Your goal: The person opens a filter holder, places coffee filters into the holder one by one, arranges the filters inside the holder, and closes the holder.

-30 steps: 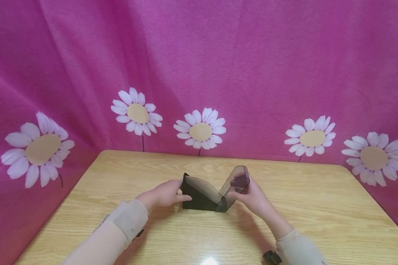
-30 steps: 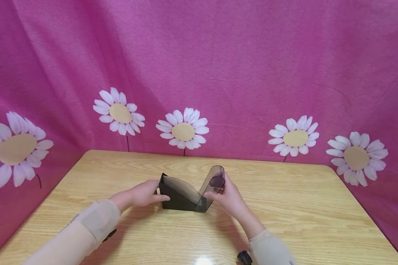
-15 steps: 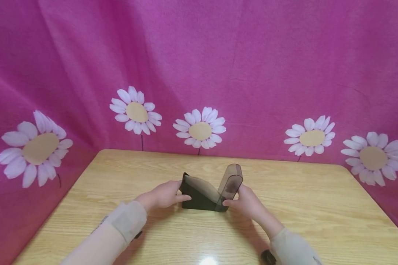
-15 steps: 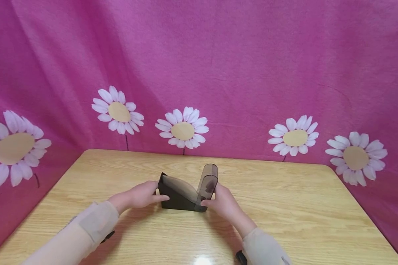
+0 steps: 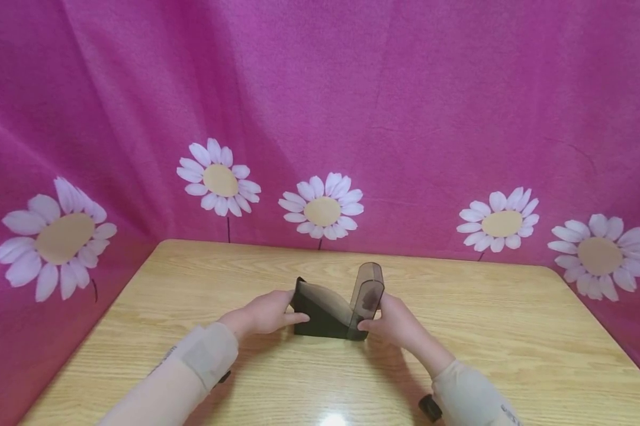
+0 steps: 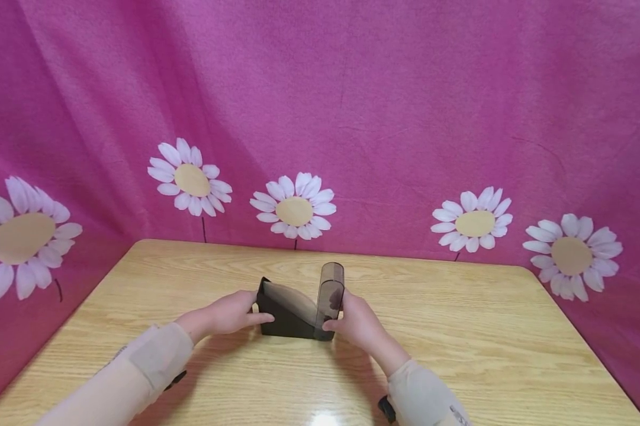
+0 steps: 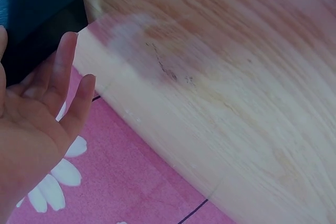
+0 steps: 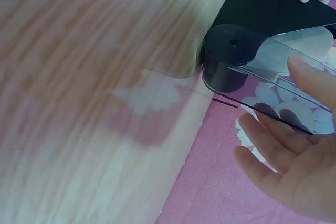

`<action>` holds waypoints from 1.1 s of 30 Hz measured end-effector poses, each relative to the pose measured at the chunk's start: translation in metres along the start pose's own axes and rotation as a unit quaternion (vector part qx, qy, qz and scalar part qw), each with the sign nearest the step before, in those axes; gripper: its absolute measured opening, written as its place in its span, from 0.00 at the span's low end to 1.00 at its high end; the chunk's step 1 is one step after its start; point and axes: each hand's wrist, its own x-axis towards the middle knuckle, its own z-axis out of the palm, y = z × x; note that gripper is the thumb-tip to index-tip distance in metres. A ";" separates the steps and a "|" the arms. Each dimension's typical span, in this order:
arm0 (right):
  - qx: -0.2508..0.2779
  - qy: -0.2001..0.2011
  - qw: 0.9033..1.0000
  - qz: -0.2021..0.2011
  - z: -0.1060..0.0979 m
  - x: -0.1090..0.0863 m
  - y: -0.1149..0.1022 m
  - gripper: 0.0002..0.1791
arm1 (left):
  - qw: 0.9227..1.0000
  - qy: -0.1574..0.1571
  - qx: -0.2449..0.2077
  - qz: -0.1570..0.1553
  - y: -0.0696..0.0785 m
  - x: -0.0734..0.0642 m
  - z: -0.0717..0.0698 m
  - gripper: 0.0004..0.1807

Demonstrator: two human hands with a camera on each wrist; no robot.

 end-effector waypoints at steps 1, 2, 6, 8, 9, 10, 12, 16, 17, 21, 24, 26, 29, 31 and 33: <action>-0.002 -0.002 1.000 0.001 -0.001 0.000 0.000 0.16 | 1.000 0.001 0.001 0.000 0.000 0.001 0.001 0.22; -0.002 -0.002 1.000 0.002 -0.002 0.000 0.000 0.16 | 1.000 0.003 0.001 -0.001 0.001 0.002 0.001 0.22; -0.006 -0.004 1.000 0.005 -0.004 0.001 0.004 0.16 | 1.000 0.006 0.003 -0.003 0.003 0.004 0.003 0.21; -0.008 -0.004 1.000 0.008 -0.005 0.002 0.006 0.16 | 1.000 0.007 0.003 -0.004 0.003 0.006 0.004 0.19; -0.007 -0.004 1.000 0.008 -0.005 0.003 0.007 0.16 | 1.000 0.007 0.004 -0.005 0.003 0.007 0.004 0.19; -0.006 -0.003 1.000 0.008 -0.006 0.003 0.009 0.16 | 1.000 0.008 0.005 -0.004 0.004 0.008 0.005 0.18; -0.005 -0.001 1.000 0.004 -0.007 0.004 0.011 0.17 | 1.000 0.007 0.004 -0.004 0.005 0.010 0.005 0.18; 0.003 -0.004 1.000 -0.001 -0.011 0.006 0.014 0.17 | 1.000 0.008 0.004 0.000 0.008 0.014 0.006 0.18; 0.002 -0.007 1.000 -0.001 -0.012 0.006 0.014 0.17 | 1.000 0.008 0.004 0.001 0.009 0.015 0.006 0.18; -0.003 -0.011 1.000 0.003 -0.014 0.006 0.015 0.17 | 1.000 0.009 0.008 0.003 0.013 0.017 0.006 0.17; -0.013 -0.013 1.000 0.002 -0.015 0.007 0.015 0.17 | 1.000 0.011 0.010 0.001 0.014 0.018 0.006 0.17; -0.021 -0.015 1.000 -0.001 -0.015 0.007 0.014 0.18 | 1.000 0.012 0.010 0.001 0.015 0.019 0.007 0.16; -0.035 -0.018 0.999 -0.001 -0.016 0.008 0.012 0.19 | 1.000 0.013 0.010 0.004 0.016 0.021 0.008 0.17; -0.045 -0.021 0.999 0.001 -0.016 0.008 0.010 0.19 | 1.000 0.011 0.010 0.005 0.017 0.021 0.008 0.17; -0.053 -0.024 0.998 0.004 -0.017 0.008 0.009 0.19 | 1.000 0.011 0.009 0.006 0.017 0.022 0.009 0.17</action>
